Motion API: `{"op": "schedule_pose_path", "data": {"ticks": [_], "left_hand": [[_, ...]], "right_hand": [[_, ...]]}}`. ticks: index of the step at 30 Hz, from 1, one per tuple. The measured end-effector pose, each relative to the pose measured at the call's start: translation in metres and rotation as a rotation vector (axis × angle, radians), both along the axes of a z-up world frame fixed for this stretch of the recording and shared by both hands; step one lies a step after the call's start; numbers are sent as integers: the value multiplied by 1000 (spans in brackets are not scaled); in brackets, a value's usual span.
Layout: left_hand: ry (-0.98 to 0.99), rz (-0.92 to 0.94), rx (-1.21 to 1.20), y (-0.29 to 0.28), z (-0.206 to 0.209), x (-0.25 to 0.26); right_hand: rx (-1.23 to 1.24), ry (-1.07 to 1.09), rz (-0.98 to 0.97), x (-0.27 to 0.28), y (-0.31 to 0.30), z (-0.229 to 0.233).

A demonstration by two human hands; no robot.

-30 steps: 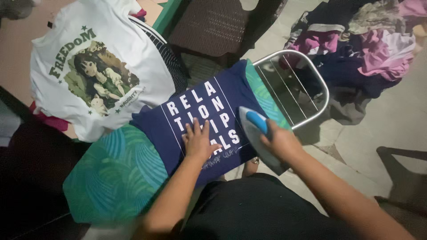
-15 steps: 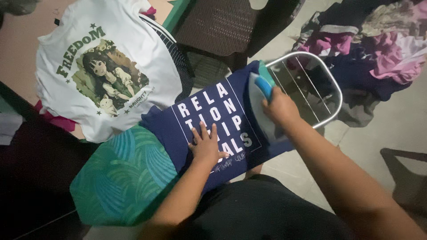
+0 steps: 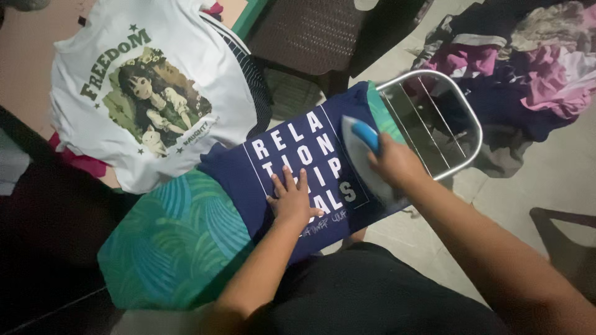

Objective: The person irons a white t-shirt on an ironing board, then selects a navy blue t-shirt from a pile and irons it on both sides. The person uses a blue and white iron and adjusts the shirts during the process.

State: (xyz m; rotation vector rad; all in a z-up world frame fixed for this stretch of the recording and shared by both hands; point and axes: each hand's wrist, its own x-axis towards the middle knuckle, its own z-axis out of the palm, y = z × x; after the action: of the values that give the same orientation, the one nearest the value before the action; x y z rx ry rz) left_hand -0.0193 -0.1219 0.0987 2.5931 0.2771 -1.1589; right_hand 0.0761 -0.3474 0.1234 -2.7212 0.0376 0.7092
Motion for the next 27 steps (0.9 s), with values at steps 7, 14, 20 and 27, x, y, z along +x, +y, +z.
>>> {"op": "schedule_pose_path", "data": {"ticks": [7, 14, 20, 27], "left_hand": [[-162, 26, -63, 11, -22, -14], [-767, 454, 112, 108, -95, -55], [-1029, 784, 42, 180, -167, -51], [-716, 1011, -204, 206, -199, -18]], "right_hand": [[7, -35, 108, 4, 10, 1], [-31, 209, 269, -86, -20, 1], [-24, 189, 380, -74, 36, 13], [25, 196, 308, -46, 114, 23]]}}
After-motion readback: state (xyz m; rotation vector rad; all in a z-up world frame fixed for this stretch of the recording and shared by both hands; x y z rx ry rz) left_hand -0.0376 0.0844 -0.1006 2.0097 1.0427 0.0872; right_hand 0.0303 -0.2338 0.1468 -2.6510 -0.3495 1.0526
